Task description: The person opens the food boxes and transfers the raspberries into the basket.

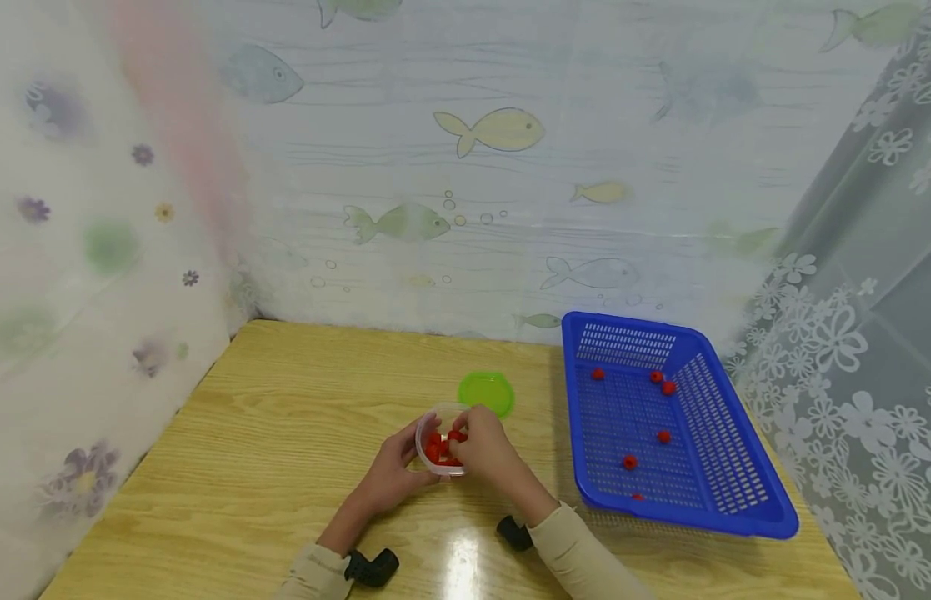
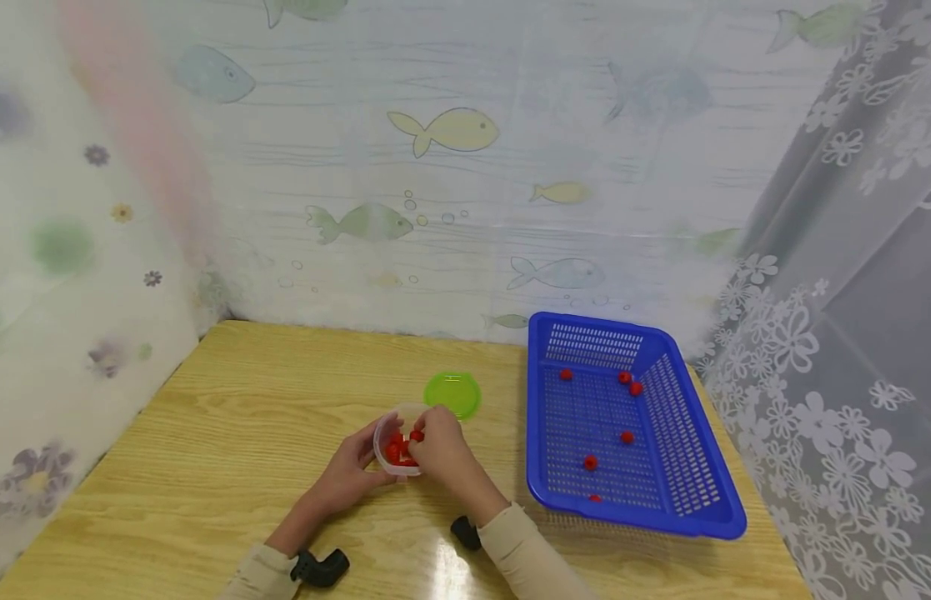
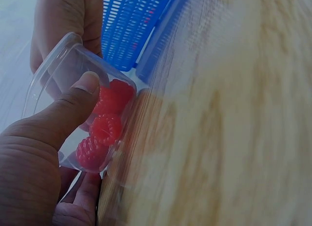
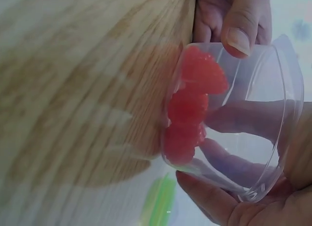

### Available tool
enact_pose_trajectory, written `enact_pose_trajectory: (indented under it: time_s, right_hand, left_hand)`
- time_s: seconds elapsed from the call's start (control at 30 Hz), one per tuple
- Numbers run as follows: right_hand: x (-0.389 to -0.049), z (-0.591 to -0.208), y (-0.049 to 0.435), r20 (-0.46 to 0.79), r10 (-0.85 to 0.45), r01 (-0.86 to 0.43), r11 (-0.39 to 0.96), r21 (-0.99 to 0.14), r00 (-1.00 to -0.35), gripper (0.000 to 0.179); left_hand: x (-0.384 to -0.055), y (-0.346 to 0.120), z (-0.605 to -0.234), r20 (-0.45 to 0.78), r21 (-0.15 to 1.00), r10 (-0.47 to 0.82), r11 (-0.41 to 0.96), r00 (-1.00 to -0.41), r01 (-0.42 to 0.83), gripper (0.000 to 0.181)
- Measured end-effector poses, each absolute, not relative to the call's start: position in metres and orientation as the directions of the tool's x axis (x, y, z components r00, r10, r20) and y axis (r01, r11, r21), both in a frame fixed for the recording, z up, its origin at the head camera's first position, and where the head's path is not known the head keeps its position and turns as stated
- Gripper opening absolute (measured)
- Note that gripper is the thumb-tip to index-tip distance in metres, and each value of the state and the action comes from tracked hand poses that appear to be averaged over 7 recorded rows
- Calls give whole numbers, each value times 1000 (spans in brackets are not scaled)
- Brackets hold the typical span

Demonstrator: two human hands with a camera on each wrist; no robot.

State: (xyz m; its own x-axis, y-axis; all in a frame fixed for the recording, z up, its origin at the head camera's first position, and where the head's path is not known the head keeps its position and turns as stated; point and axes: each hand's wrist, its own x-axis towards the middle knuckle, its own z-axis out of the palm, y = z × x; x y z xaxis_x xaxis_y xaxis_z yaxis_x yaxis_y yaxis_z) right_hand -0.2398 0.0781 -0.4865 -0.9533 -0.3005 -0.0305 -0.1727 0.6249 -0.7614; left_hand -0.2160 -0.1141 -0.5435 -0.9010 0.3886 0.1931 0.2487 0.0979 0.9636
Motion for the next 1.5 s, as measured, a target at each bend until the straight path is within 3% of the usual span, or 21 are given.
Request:
enact_pose_trajectory:
  time_s: [0.13,0.3,0.9,1.5]
  right_hand:
    - [-240,-485,78,-22,-306,-190,642,-743,-952,8]
    - [-239,-482,77,0,-314,-218,658,-721,-949,13]
    - [-238,-484,75,-17,-242,-148,644,-751,-970,18]
    - [-243,-478,72,-67,-259,-141,703,-697,-963,9]
  left_hand:
    - [-216,-114,-542,190,964,390,99,-901,247,89]
    - [-215,-114,-540,191,964,388,101,-902,247,90]
    - [-217,-115,-541,172,966,382,116,-908,232,90]
    - [-216,-115,-540,157,970,372,115,-915,214,90]
